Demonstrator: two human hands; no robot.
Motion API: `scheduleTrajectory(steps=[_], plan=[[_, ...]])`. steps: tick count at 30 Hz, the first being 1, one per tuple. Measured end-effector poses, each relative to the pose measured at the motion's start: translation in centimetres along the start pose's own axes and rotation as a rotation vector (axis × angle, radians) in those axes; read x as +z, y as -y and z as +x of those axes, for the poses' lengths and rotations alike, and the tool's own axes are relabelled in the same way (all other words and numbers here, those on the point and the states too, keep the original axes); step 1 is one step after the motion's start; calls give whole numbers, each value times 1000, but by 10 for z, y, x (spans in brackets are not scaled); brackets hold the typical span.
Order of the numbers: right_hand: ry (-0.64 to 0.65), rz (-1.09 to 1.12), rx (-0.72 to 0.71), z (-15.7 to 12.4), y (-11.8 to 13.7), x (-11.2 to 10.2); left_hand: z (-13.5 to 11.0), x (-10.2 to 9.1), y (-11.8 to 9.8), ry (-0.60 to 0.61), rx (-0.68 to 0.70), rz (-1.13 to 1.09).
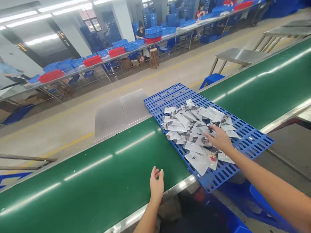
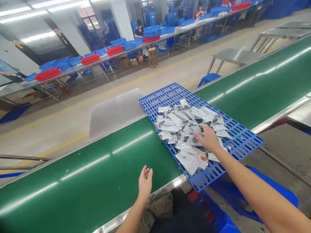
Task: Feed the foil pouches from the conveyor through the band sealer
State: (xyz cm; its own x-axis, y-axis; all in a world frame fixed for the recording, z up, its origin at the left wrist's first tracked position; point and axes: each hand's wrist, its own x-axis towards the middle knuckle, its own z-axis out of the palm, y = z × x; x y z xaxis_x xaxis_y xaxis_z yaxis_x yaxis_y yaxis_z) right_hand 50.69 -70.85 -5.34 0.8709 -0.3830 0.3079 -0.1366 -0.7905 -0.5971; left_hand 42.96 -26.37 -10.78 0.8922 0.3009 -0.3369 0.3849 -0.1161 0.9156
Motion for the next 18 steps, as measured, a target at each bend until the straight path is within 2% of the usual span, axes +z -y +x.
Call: scheduleTrajectory(steps=[2, 4, 6, 7, 8, 10, 14, 16, 18], plan=[[-40, -70, 73, 64, -9, -3, 29, 60, -26, 3, -46, -9], [-4, -142, 98, 120, -15, -3, 54, 108, -52, -27, -28, -30], [117, -176, 91, 163, -23, 0, 71, 140, -75, -60, 43, -62], [185, -159, 85, 178, -28, 2, 78, 149, -84, -72, 82, -76], [239, -123, 84, 188, -35, 4, 82, 154, -92, -77, 122, -88], [258, -30, 102, 197, -51, 7, 87, 154, -103, -70, 199, -89], [81, 44, 170, 190, -71, 10, 107, 141, -121, -26, 366, 26], [116, 60, 118, 192, -67, 15, 132, 145, -138, 38, 462, 152], [234, 80, -26, 200, -58, 24, 168, 162, -163, 161, 555, 334]])
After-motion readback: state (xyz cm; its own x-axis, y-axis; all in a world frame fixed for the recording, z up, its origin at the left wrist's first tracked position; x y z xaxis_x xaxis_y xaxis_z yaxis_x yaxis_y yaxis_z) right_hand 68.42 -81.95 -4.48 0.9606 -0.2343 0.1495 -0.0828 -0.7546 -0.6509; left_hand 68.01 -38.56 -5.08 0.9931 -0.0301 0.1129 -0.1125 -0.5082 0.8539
